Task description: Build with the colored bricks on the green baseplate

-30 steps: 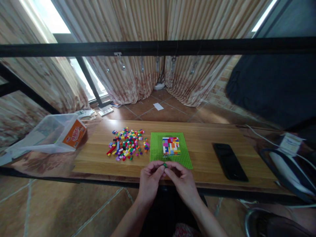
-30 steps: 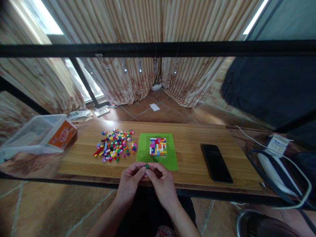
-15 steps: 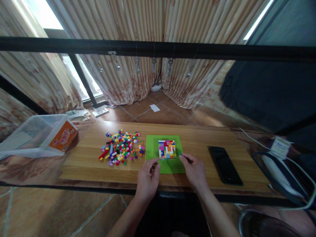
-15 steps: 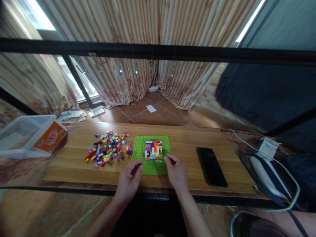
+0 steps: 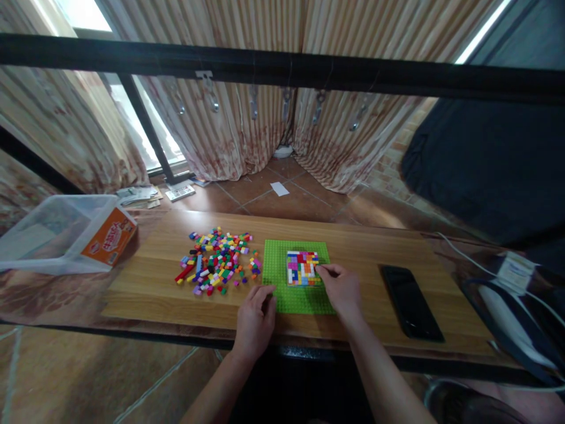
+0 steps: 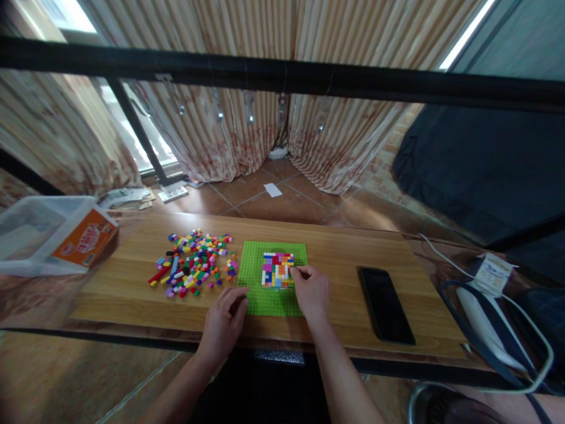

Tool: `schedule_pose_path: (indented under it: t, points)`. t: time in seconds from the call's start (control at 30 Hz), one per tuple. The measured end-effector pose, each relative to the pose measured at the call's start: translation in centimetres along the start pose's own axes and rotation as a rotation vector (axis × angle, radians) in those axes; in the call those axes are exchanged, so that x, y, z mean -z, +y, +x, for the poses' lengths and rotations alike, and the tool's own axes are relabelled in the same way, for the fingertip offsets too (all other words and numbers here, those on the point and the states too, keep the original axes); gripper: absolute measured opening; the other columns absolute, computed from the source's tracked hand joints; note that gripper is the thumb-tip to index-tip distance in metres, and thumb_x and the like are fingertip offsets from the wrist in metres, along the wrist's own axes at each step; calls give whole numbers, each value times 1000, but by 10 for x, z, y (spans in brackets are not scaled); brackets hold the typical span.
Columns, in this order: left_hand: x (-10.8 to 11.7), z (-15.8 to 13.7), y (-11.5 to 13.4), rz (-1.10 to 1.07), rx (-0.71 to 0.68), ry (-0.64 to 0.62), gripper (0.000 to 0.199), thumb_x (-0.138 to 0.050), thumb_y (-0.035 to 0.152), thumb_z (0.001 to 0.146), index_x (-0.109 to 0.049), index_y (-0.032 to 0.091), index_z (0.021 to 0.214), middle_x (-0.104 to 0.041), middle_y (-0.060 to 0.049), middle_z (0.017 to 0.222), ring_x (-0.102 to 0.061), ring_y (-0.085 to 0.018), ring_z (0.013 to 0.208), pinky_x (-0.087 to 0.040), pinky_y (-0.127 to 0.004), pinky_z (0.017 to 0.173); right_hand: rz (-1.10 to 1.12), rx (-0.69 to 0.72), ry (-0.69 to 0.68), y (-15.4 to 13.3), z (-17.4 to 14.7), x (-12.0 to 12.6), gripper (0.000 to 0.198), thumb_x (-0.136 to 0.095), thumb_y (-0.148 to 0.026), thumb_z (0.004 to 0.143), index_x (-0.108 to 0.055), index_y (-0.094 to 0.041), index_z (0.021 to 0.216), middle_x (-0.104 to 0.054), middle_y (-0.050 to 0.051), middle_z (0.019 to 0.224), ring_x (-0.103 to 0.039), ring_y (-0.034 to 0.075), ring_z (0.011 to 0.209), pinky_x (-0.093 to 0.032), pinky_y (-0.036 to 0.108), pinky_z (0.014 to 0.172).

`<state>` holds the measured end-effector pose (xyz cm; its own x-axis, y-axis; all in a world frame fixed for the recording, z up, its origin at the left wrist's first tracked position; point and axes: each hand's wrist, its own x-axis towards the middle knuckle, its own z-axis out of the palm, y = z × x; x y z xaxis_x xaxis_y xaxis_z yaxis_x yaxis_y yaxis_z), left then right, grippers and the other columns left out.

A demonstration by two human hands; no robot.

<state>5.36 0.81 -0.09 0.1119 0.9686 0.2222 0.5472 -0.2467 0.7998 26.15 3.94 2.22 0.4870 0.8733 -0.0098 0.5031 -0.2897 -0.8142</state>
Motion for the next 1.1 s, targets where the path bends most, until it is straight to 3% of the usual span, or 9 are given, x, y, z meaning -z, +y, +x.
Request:
schedule_pose_path:
  t: [0.37,0.63,0.87,1.1]
  points:
    - [0,-2,1,-14,-14,-11,19,-50,17,88,-63,21,100,-65,-4,99,-62,-15,92,-51,-29,84,256,-83,-63,9,7,-2,42,-74,-53,59,-76,-16,79,-74,9,77,-65,21,68,-46,30,62]
    - [0,-2,1,-27,-2,-12,20,-50,16,87,-62,22,102,-65,-3,97,-62,-15,90,-50,-27,82,247,-135,-105,10,12,2,55,-59,-65,71,-74,-12,76,-69,7,67,-54,15,55,-38,25,50]
    - [1,-2,3,-21,-5,-11,20,-50,15,87,-63,22,101,-65,-3,97,-62,-14,91,-50,-27,83,151,-58,-139,13,18,0,56,-63,-65,68,-76,-12,82,-70,6,69,-58,17,61,-39,28,57]
    - [1,0,4,-18,7,-3,20,-51,15,86,-64,22,100,-66,-4,98,-63,-15,91,-51,-27,81,79,-30,-134,15,22,0,58,-62,-67,67,-76,-12,77,-70,7,64,-58,18,58,-38,28,54]
